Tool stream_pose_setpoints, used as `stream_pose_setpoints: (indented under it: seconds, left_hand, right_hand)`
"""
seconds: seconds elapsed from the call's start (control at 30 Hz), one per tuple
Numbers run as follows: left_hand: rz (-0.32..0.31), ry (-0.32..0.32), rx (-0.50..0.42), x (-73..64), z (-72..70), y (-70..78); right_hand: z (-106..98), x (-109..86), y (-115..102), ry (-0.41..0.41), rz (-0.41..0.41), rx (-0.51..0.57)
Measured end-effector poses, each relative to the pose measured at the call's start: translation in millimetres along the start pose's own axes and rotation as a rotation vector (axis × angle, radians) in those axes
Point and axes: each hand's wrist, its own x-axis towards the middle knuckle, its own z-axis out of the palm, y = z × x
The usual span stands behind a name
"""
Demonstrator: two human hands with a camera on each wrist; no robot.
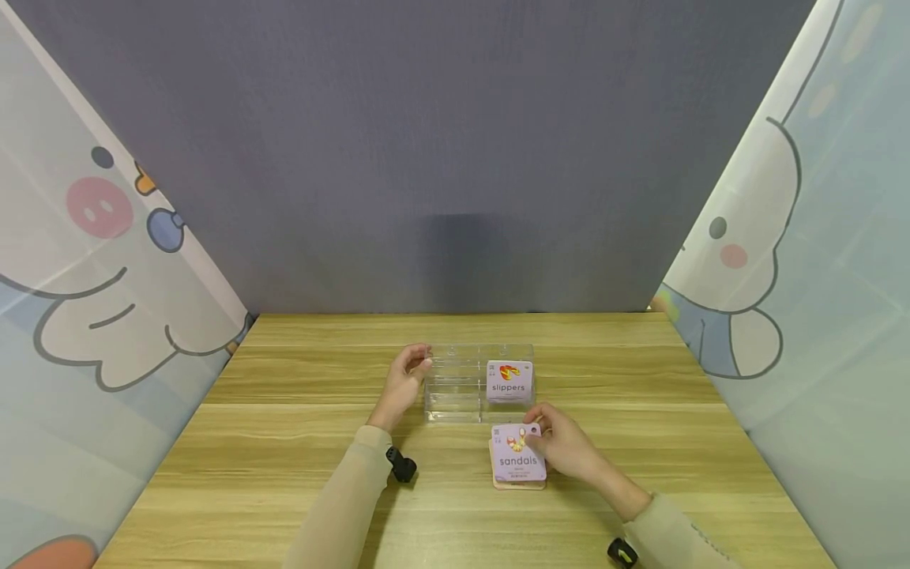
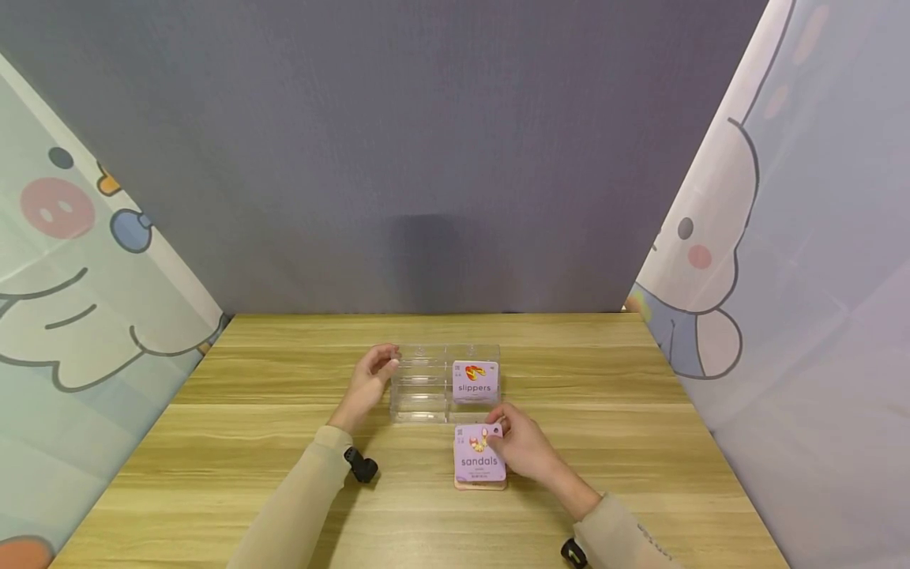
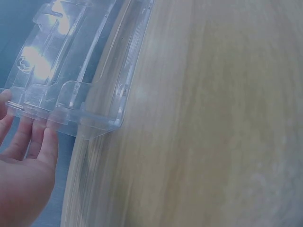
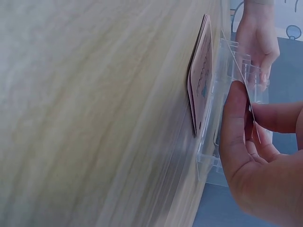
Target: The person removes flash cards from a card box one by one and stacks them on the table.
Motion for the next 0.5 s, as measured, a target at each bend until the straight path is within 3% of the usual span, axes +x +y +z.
stream_pose_setpoints:
  seconds: [0.3, 0.5]
  left_hand:
    - [0.017, -0.022, 0.026, -0.4, -2.4, 2.7]
    - [0.014, -0.006, 0.025, 11.8, -2.4, -24.4]
  right_hand:
    - [3, 0.7, 3, -0.015, -0.016, -0.039]
    - [5, 1.5, 5, -0.016, -0.001, -0.043]
